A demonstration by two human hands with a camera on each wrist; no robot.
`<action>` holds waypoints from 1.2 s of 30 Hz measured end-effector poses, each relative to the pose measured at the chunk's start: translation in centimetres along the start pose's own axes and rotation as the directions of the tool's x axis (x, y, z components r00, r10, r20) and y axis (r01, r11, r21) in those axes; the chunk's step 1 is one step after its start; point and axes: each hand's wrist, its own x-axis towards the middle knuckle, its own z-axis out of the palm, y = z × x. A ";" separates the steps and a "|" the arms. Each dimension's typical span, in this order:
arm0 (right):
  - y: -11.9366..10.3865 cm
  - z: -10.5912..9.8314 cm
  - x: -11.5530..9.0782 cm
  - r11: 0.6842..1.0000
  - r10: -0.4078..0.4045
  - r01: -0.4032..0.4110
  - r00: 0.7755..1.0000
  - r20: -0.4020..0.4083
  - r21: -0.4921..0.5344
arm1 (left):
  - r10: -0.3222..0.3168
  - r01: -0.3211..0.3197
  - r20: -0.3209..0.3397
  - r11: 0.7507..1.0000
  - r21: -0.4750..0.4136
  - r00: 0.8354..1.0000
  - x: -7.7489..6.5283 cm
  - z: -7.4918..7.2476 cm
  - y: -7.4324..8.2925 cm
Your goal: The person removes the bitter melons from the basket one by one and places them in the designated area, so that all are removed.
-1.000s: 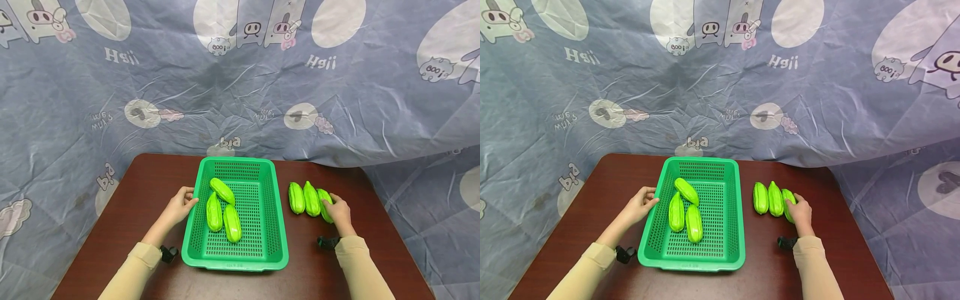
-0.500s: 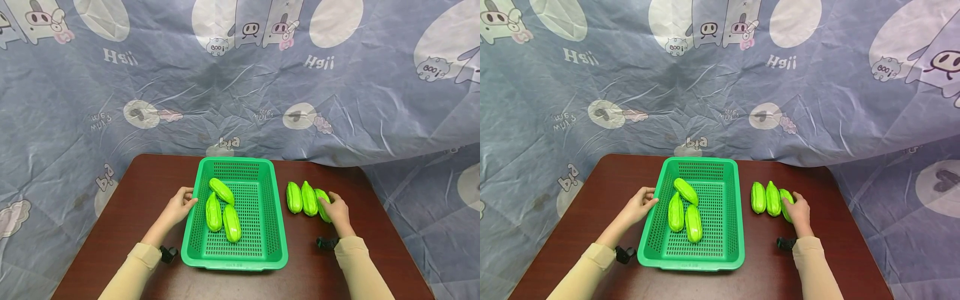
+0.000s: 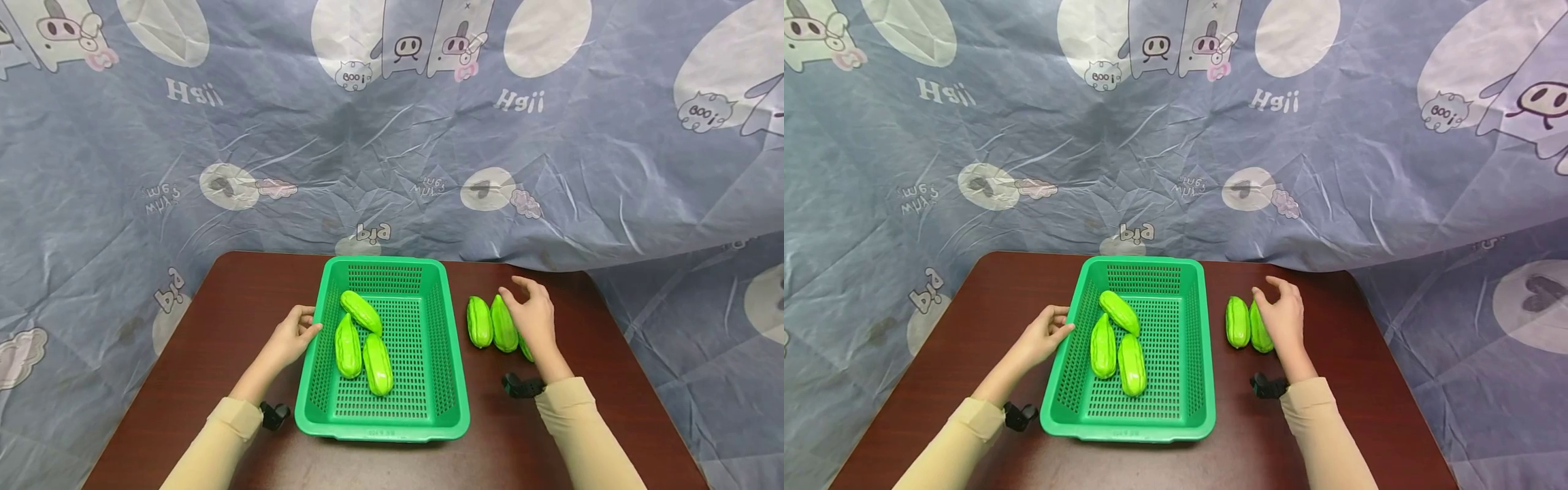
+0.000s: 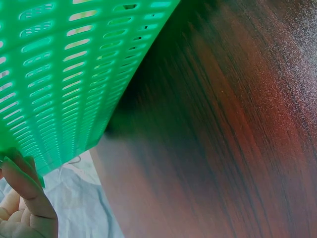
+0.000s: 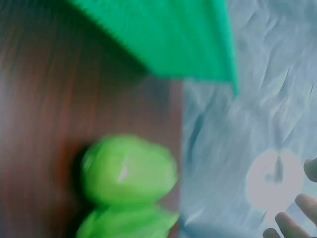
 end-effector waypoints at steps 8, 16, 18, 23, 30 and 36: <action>-6.3 1.7 -1.6 0.989 -0.118 0.104 0.984 0.133 0.107 | -0.003 0.003 0.004 1.000 -0.005 1.000 0.1 0.0 -0.1; -10.1 4.4 -3.5 0.979 -0.162 0.124 0.953 0.256 0.160 | 0.006 -0.006 0.001 1.000 -0.010 1.000 0.0 0.1 -0.1; -10.7 5.3 -4.0 0.979 -0.169 0.127 0.941 0.293 0.158 | 0.008 -0.008 0.001 1.000 -0.009 1.000 0.0 0.1 0.0; -11.5 7.6 -5.2 0.982 -0.182 0.149 0.903 0.389 0.115 | 0.004 -0.004 0.002 1.000 -0.005 1.000 0.1 0.1 0.0; -11.7 10.5 -6.6 0.987 -0.151 0.161 0.841 0.519 0.025 | -0.003 0.003 0.008 1.000 -0.008 1.000 0.1 0.1 -0.1; -11.6 12.1 -7.3 0.986 -0.106 0.161 0.788 0.607 -0.038 | -0.003 0.004 0.008 1.000 -0.008 1.000 0.0 0.1 -0.1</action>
